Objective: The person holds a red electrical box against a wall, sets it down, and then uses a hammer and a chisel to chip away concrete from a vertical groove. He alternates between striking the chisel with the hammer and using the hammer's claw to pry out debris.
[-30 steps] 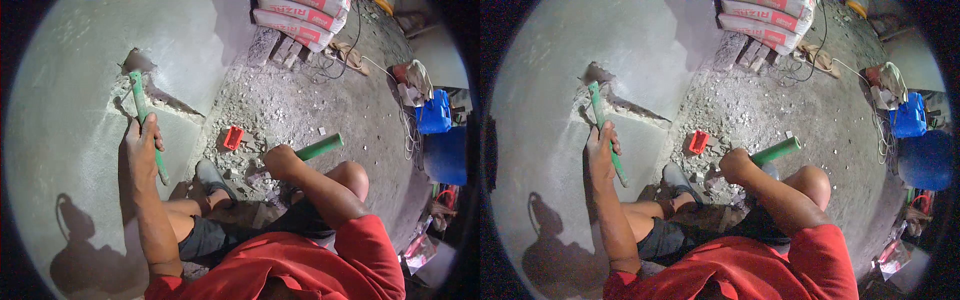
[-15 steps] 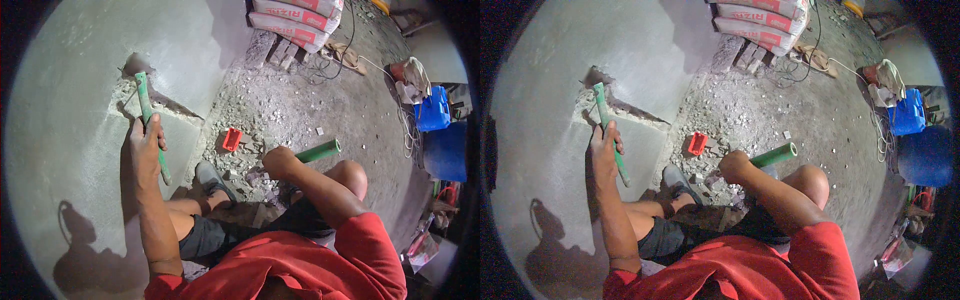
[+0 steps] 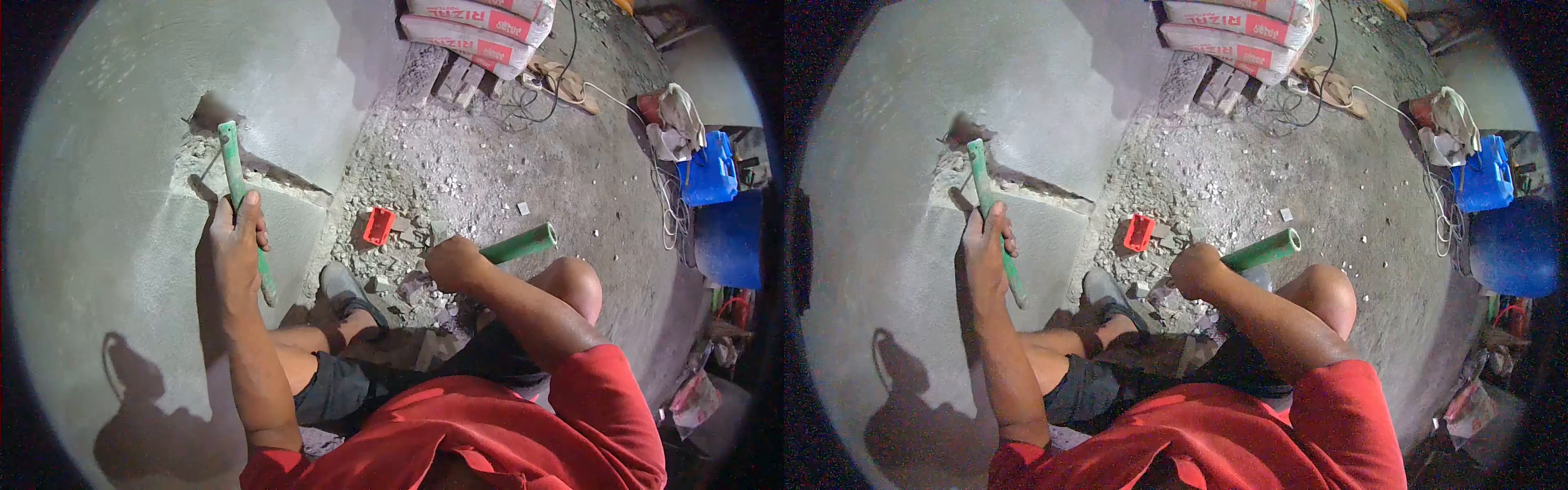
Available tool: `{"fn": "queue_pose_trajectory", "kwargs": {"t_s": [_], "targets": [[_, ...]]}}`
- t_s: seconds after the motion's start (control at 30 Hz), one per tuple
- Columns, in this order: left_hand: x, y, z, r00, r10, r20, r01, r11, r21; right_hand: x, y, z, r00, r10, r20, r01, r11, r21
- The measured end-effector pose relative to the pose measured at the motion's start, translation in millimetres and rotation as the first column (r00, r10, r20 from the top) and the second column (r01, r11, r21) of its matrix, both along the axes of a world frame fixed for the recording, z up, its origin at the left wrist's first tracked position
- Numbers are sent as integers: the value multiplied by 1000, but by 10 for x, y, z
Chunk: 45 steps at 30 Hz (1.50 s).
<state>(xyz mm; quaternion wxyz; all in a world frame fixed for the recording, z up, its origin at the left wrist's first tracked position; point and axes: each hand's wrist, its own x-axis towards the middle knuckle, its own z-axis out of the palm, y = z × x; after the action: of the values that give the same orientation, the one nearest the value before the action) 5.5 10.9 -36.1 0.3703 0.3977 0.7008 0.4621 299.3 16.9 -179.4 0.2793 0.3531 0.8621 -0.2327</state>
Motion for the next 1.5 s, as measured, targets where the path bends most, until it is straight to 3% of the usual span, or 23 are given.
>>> {"fn": "queue_pose_trajectory", "kwargs": {"t_s": [0.73,0.97,1.33,1.5], "targets": [[-42,-27,-7,1000,-13,-20,13,1000,-5,-37,-30,52,998,42,51,-42,999,-16],[-41,-10,-43,1000,-27,-3,27,1000,-3,-15,-70,-42,1000,11,1,-11,1000,0],[-10,13,-43,1000,5,-14,-5,1000,16,-78,-118,-2,993,-26,114,31,999,-39],[-35,13,-58,1000,-11,3,11,1000,2,-58,-115,38,994,-81,74,85,995,-53]]}}
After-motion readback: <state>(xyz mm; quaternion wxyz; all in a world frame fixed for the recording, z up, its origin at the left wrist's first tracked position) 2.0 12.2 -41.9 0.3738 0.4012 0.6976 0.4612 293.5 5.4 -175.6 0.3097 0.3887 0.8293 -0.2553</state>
